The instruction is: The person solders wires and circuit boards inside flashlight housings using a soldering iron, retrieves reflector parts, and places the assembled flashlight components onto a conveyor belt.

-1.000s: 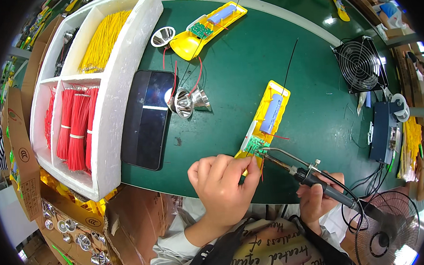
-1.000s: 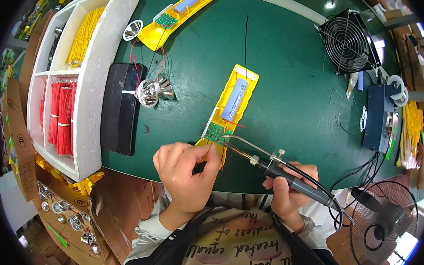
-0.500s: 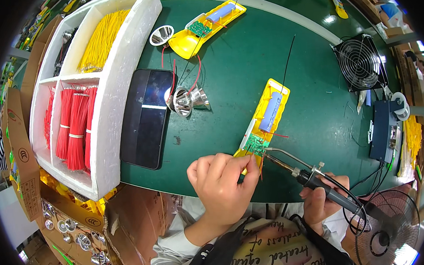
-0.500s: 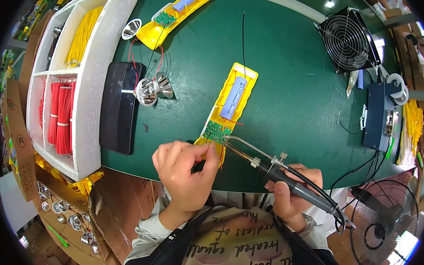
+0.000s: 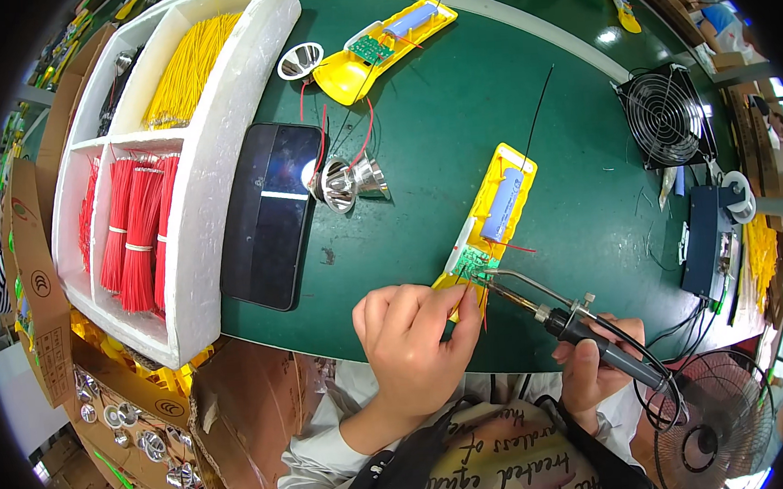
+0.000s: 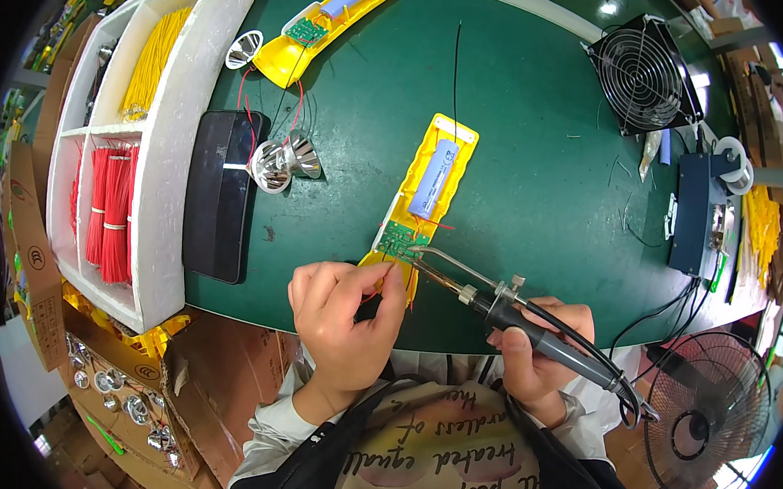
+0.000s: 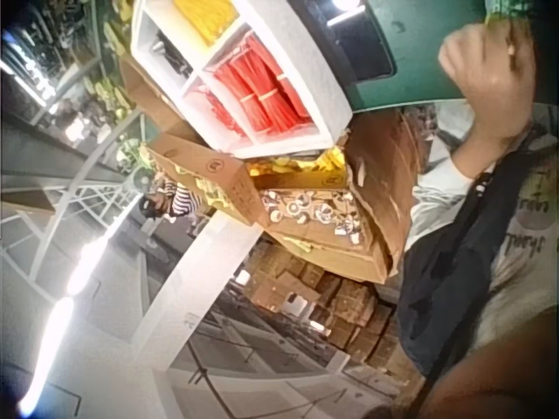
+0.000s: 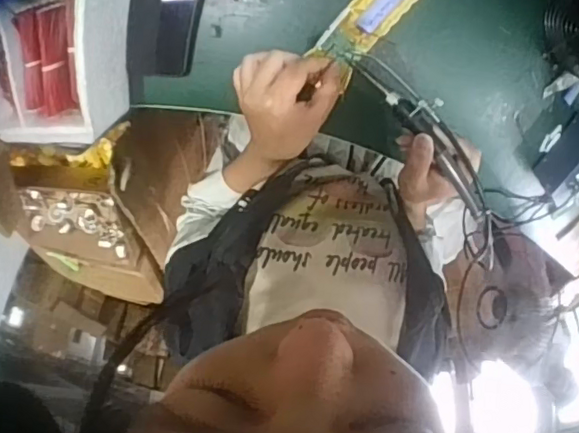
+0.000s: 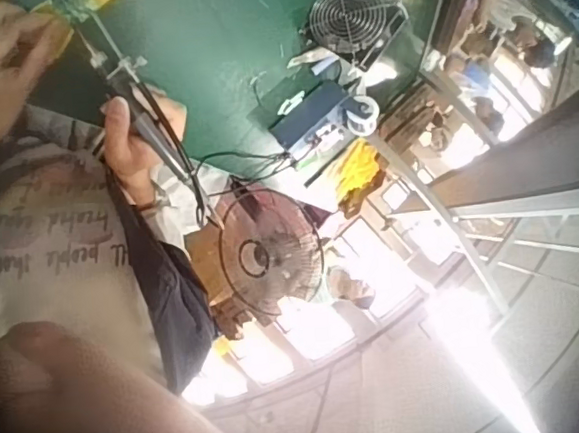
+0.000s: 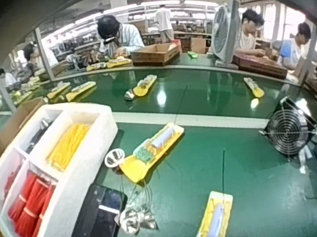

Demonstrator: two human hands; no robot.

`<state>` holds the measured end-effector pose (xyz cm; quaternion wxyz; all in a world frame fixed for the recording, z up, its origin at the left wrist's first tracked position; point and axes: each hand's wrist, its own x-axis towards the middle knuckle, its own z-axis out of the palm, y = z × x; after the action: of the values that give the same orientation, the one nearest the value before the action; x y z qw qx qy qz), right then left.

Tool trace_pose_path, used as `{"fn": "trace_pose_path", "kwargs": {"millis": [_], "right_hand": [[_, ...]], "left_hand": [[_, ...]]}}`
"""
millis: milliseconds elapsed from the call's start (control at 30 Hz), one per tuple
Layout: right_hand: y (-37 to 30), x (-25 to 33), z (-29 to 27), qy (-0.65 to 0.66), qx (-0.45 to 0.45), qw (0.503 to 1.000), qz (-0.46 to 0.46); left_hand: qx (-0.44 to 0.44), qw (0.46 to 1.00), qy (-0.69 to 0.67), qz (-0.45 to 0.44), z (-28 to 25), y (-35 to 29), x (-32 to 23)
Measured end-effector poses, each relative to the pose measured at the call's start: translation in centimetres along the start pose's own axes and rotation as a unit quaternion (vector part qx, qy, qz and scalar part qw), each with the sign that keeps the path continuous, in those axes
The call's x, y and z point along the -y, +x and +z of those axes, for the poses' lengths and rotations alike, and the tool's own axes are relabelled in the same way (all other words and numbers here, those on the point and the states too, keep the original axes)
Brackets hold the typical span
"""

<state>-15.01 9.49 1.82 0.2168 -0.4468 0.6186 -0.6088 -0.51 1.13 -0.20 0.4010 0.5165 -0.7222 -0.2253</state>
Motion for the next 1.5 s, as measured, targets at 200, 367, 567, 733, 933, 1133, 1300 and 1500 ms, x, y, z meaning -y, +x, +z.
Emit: {"fn": "trace_pose_path", "kwargs": {"millis": [200, 367, 567, 733, 933, 1133, 1300, 1500], "right_hand": [[0.1, 0.1, 0.2, 0.003, -0.008, 1.000, 0.008], [0.2, -0.1, 0.0, -0.004, -0.003, 1.000, -0.019], [0.0, -0.2, 0.0, -0.009, 0.005, 1.000, -0.020], [0.0, -0.2, 0.0, -0.009, 0.000, 1.000, -0.016], [0.2, 0.5, -0.2, -0.036, 0.020, 0.999, -0.013], [0.7, 0.8, -0.3, -0.065, 0.051, 0.996, -0.032], [0.6, 1.2, -0.5, -0.072, 0.034, 0.996, -0.029], [0.6, 0.9, -0.9, -0.048, -0.016, 0.998, -0.024]], "left_hand": [[-0.005, 1.000, -0.006, 0.003, 0.2, -0.2, 0.2], [-0.013, 1.000, 0.012, 0.010, 0.2, -0.1, 0.1], [-0.014, 1.000, 0.014, 0.003, 0.2, -0.1, 0.1], [-0.014, 1.000, 0.019, 0.005, 0.3, 0.0, 0.0], [-0.011, 1.000, 0.020, 0.007, 0.3, 0.0, 0.0], [-0.007, 1.000, 0.012, 0.002, 0.3, -0.1, 0.2], [-0.006, 1.000, 0.019, 0.002, 0.3, -0.1, 0.2], [-0.010, 1.000, 0.022, 0.000, 0.5, -0.3, 0.2]]}}
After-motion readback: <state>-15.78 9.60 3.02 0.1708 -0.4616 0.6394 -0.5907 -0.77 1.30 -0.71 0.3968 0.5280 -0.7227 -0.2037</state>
